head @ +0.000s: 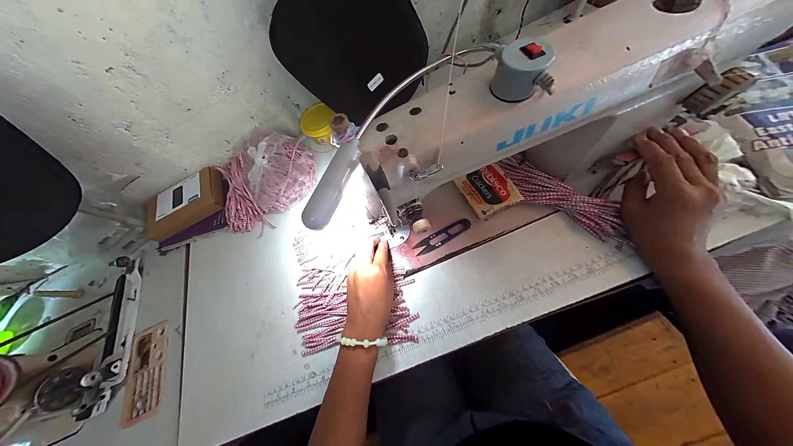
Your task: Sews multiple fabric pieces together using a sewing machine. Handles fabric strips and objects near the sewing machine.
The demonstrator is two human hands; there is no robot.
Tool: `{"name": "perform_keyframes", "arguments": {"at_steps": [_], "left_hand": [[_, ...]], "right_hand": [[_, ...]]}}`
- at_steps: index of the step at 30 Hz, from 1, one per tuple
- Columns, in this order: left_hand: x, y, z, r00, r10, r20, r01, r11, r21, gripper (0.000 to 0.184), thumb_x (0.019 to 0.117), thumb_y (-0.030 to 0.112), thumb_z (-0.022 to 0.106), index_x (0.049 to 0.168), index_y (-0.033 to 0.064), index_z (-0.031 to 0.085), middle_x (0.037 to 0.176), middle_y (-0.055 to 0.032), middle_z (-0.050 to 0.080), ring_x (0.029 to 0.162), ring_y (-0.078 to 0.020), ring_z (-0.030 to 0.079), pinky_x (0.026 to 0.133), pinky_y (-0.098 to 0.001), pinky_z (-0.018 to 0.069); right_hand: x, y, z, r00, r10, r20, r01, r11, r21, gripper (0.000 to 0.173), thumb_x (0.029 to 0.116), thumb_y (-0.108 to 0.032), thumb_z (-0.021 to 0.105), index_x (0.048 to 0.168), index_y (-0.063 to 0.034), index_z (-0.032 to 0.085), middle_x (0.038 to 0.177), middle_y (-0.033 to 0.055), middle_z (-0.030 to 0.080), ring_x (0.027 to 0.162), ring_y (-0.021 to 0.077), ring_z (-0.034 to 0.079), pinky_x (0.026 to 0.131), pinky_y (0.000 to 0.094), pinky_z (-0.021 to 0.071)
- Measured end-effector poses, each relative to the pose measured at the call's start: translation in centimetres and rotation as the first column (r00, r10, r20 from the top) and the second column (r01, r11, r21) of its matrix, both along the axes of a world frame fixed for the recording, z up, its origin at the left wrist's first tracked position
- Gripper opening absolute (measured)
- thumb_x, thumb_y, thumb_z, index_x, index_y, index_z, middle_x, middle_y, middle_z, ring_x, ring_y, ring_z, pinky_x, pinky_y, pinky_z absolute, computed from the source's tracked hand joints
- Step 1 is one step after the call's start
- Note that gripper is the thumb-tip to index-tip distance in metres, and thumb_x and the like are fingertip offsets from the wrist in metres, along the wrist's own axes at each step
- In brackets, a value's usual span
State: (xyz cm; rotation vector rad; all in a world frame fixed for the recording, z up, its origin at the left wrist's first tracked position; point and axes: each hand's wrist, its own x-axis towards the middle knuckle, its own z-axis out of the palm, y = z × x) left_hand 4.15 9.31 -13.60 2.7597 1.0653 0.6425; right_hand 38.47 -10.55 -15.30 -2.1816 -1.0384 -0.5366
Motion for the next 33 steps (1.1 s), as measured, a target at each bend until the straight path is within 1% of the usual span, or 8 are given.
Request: {"name": "perform_keyframes", "arguments": {"at_steps": [9, 13, 17, 20, 24, 27, 29, 33], "left_hand": [[0.2, 0.2, -0.1, 0.997, -0.071, -0.008, 0.071, 0.997, -0.008, 0.028, 0.0957, 0.004, 0.06, 0.117, 0.003, 0.077, 0.124, -0.0165, 0.073, 0.103, -0.0313, 0.075, 0.083, -0.0448, 0.0604], [0.1, 0.1, -0.1, 0.999, -0.055, 0.004, 0.055, 0.997, -0.058, 0.029, 0.0968, 0.005, 0.059, 0.12, 0.0019, 0.075, 0.122, -0.0183, 0.072, 0.103, -0.0319, 0.074, 0.085, -0.0451, 0.0601], [0.0, 0.0, 0.6, 1.0, 0.009, 0.007, -0.007, 0.958, -0.286, 0.033, 0.1029, 0.013, 0.054, 0.13, 0.0025, 0.07, 0.13, -0.0194, 0.069, 0.119, -0.0328, 0.068, 0.101, -0.0465, 0.0526], [0.2, 0.2, 1.9, 0.998, 0.052, -0.035, -0.062, 0.887, -0.458, 0.036, 0.1061, 0.019, 0.05, 0.134, 0.0049, 0.068, 0.134, -0.0174, 0.067, 0.124, -0.03, 0.064, 0.107, -0.0456, 0.0474], [0.8, 1.0, 2.4, 0.993, 0.079, -0.093, -0.116, 0.844, -0.523, 0.036, 0.1078, 0.021, 0.048, 0.136, 0.0078, 0.067, 0.138, -0.0154, 0.064, 0.13, -0.0269, 0.059, 0.111, -0.044, 0.0425], [1.4, 1.5, 2.9, 0.986, 0.093, -0.139, -0.153, 0.839, -0.522, 0.036, 0.1082, 0.019, 0.047, 0.138, 0.0083, 0.066, 0.142, -0.0154, 0.061, 0.132, -0.0279, 0.057, 0.112, -0.0447, 0.0419], [1.6, 1.6, 3.2, 0.983, 0.096, -0.155, -0.164, 0.839, -0.519, 0.036, 0.1079, 0.018, 0.048, 0.137, 0.0075, 0.066, 0.14, -0.0142, 0.063, 0.131, -0.0274, 0.059, 0.111, -0.0445, 0.0425], [1.4, 1.3, 3.0, 0.987, 0.099, -0.127, -0.152, 0.833, -0.532, 0.035, 0.1076, 0.019, 0.049, 0.134, 0.0076, 0.068, 0.138, -0.0123, 0.065, 0.129, -0.0258, 0.06, 0.11, -0.0435, 0.0431]], "right_hand": [[0.1, 0.1, 0.0, 1.0, 0.002, 0.001, -0.002, 1.0, 0.005, 0.04, 0.1062, -0.006, 0.04, 0.142, 0.0029, 0.056, 0.151, 0.0248, 0.052, 0.147, 0.0442, 0.039, 0.122, 0.0523, 0.0297], [0.1, 0.0, -0.2, 1.0, 0.008, 0.004, -0.008, 1.0, 0.006, 0.04, 0.1061, -0.006, 0.04, 0.142, 0.0029, 0.056, 0.151, 0.025, 0.051, 0.148, 0.0438, 0.039, 0.123, 0.0518, 0.0295], [0.1, 0.1, 0.0, 1.0, 0.009, -0.003, -0.009, 1.0, 0.0, 0.04, 0.1057, -0.006, 0.04, 0.142, 0.003, 0.056, 0.151, 0.0251, 0.051, 0.147, 0.0447, 0.039, 0.122, 0.0537, 0.03], [0.1, 0.0, 0.1, 1.0, 0.015, -0.012, -0.015, 1.0, -0.001, 0.04, 0.1055, -0.005, 0.041, 0.142, 0.0033, 0.056, 0.151, 0.0255, 0.051, 0.148, 0.045, 0.038, 0.122, 0.0541, 0.0297], [0.1, 0.1, 0.1, 1.0, 0.012, 0.001, -0.012, 1.0, 0.006, 0.041, 0.1058, -0.006, 0.041, 0.143, 0.0026, 0.055, 0.151, 0.0253, 0.051, 0.148, 0.0446, 0.038, 0.122, 0.0528, 0.0294], [-0.1, 0.1, 0.2, 1.0, 0.001, -0.019, -0.001, 1.0, -0.012, 0.039, 0.1058, -0.005, 0.04, 0.139, 0.0036, 0.059, 0.147, 0.0261, 0.055, 0.143, 0.0471, 0.044, 0.119, 0.0554, 0.0332], [-0.5, 0.0, 0.4, 0.996, -0.014, -0.088, 0.008, 0.997, -0.072, 0.037, 0.1048, -0.002, 0.041, 0.134, 0.0046, 0.063, 0.143, 0.0259, 0.058, 0.136, 0.0496, 0.051, 0.112, 0.0616, 0.0386], [-0.4, -0.1, 0.4, 0.989, -0.046, -0.138, 0.025, 0.988, -0.153, 0.038, 0.1045, -0.002, 0.041, 0.133, 0.0032, 0.065, 0.144, 0.0235, 0.059, 0.134, 0.048, 0.054, 0.109, 0.0648, 0.0401]]}}
